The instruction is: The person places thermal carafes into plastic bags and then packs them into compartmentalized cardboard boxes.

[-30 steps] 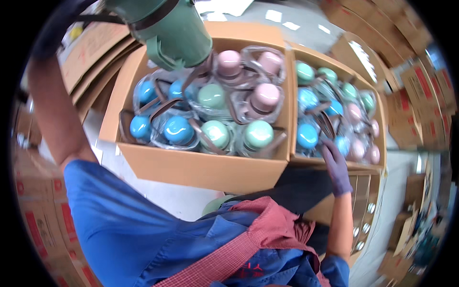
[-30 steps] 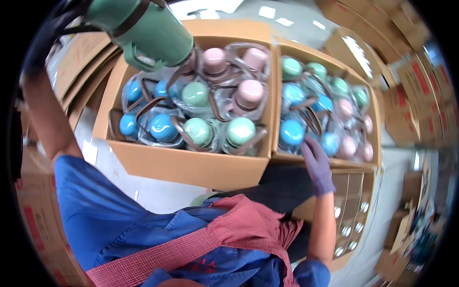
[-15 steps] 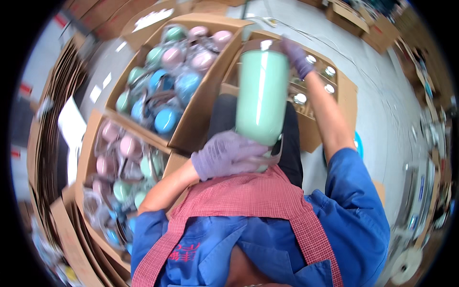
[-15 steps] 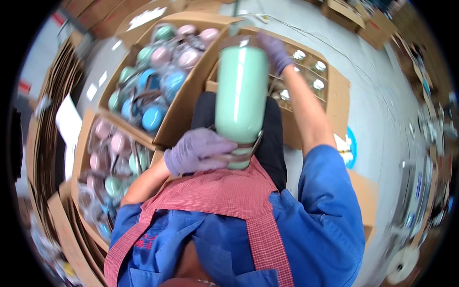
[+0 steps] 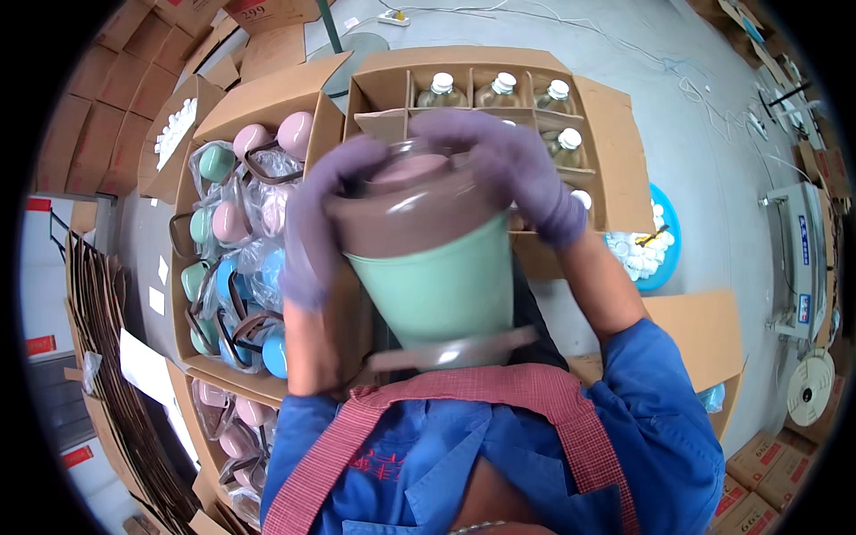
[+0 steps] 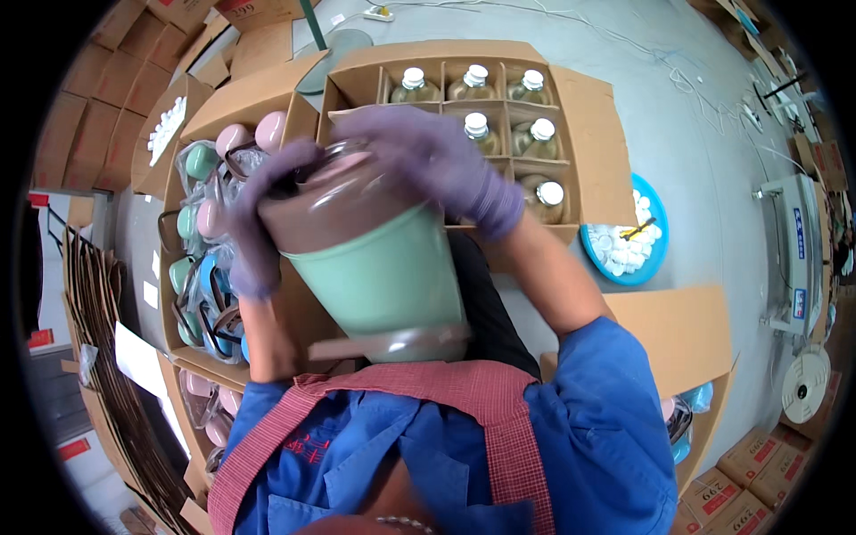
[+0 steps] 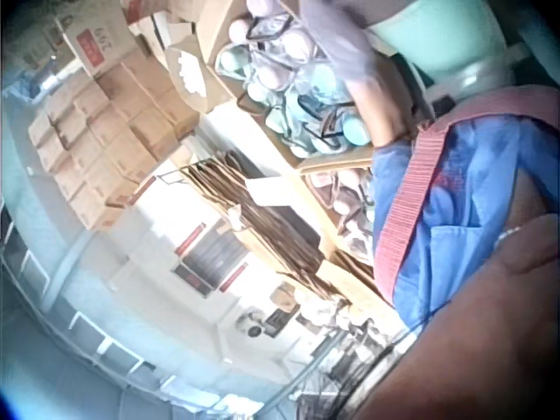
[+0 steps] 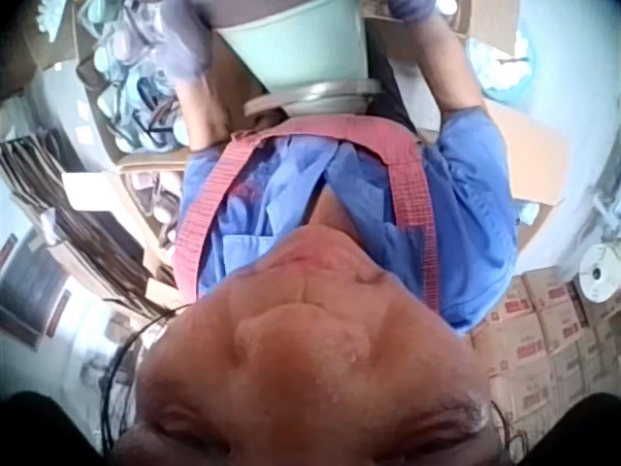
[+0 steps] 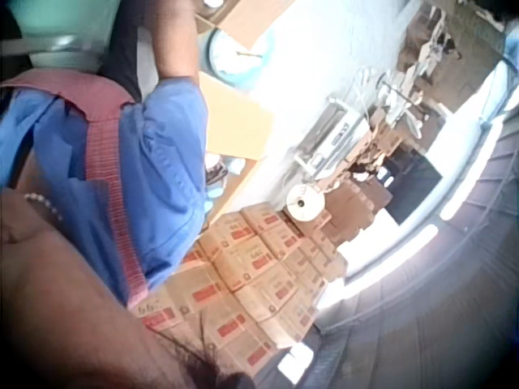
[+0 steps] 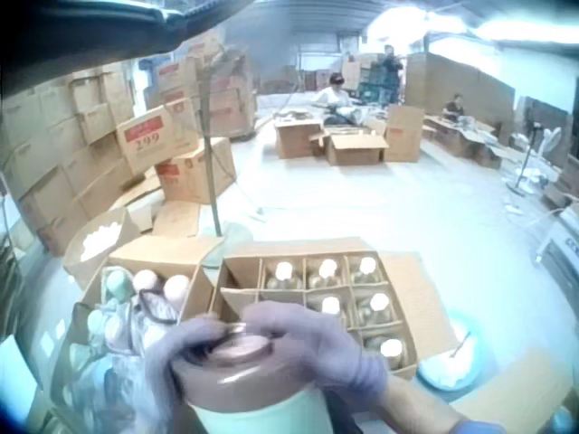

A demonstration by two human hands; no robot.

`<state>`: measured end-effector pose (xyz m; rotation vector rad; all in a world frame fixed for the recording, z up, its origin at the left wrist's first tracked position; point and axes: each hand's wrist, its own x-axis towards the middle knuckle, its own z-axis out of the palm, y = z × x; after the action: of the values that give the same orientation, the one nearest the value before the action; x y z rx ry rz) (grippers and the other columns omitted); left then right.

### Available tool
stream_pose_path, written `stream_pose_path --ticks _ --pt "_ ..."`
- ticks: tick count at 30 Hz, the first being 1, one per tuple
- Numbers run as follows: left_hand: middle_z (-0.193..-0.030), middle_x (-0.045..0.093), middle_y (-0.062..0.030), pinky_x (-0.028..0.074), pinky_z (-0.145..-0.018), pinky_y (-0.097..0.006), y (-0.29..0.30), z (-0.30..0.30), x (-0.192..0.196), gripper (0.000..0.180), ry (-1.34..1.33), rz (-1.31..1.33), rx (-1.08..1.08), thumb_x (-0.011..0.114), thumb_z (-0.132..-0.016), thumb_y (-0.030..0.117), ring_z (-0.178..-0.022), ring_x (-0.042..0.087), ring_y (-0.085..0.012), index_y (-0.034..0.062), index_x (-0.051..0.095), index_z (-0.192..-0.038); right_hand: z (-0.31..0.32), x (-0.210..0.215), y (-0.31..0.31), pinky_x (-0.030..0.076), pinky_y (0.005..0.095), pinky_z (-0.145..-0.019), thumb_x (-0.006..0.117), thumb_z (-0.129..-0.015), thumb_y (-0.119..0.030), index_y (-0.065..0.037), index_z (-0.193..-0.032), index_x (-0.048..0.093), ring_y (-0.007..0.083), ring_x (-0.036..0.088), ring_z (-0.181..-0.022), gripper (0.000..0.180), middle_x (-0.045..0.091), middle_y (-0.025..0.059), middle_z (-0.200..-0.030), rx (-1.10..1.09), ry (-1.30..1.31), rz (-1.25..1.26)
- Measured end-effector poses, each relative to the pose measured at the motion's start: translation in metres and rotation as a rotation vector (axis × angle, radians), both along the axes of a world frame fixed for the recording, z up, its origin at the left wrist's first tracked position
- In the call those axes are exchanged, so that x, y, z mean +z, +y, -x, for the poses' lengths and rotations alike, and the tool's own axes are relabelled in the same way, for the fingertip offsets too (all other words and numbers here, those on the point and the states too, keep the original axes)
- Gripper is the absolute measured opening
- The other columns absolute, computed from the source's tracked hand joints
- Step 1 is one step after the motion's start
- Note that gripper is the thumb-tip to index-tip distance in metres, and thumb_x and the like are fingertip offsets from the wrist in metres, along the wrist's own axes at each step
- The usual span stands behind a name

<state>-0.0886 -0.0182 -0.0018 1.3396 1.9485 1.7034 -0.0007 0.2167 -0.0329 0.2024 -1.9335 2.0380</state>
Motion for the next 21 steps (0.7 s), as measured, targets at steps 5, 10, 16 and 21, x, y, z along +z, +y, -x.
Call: stream_pose_path --ticks 5,10,16,21 --pt "-0.127 0.055 -0.0207 0.039 -0.104 -0.041 0.027 0.01 -0.004 0.079 -0.344 -0.175 0.024 0.037 -0.091 0.061 -0.122 0.052 -0.0323 -0.0074 0.049 -0.128 0.005 -0.002 -0.002 0.044 0.0365 -0.098 0.036 -0.099 -0.041 0.002 -0.114 0.063 0.0286 0.06 -0.11 0.054 0.064 0.0161 -0.116 -0.227 0.049 -0.345" --pt "-0.119 0.06 -0.0203 0.044 -0.097 -0.045 0.044 0.021 -0.006 0.078 -0.077 -0.323 0.02 0.04 -0.088 0.065 -0.112 0.058 -0.0333 -0.0035 0.055 -0.122 0.016 -0.003 0.001 0.051 0.0337 -0.088 0.022 -0.098 -0.052 0.007 -0.105 0.064 0.0229 0.064 -0.097 0.073 0.066 0.0153 -0.108 -0.021 -0.16 0.361" --pt "-0.111 0.064 -0.011 0.044 -0.095 -0.036 0.074 0.094 -0.111 0.037 0.183 0.378 0.195 0.055 -0.091 0.034 -0.104 0.059 -0.0228 0.0064 0.062 -0.115 0.077 -0.088 0.079 0.048 0.0368 -0.085 0.059 -0.093 -0.03 0.0 -0.109 0.061 0.021 0.061 -0.096 0.034 0.064 0.0104 -0.108 -0.632 0.147 -0.711" --pt "-0.112 0.063 -0.0072 0.044 -0.095 -0.032 0.081 0.055 -0.23 0.037 0.713 0.969 -0.082 0.063 -0.087 0.027 -0.106 0.059 -0.0182 0.0079 0.061 -0.119 0.026 -0.22 0.157 0.046 0.0338 -0.098 0.044 -0.097 -0.017 0.001 -0.127 0.054 0.0211 0.057 -0.112 0.036 0.059 0.0126 -0.125 -0.373 -0.165 0.142"
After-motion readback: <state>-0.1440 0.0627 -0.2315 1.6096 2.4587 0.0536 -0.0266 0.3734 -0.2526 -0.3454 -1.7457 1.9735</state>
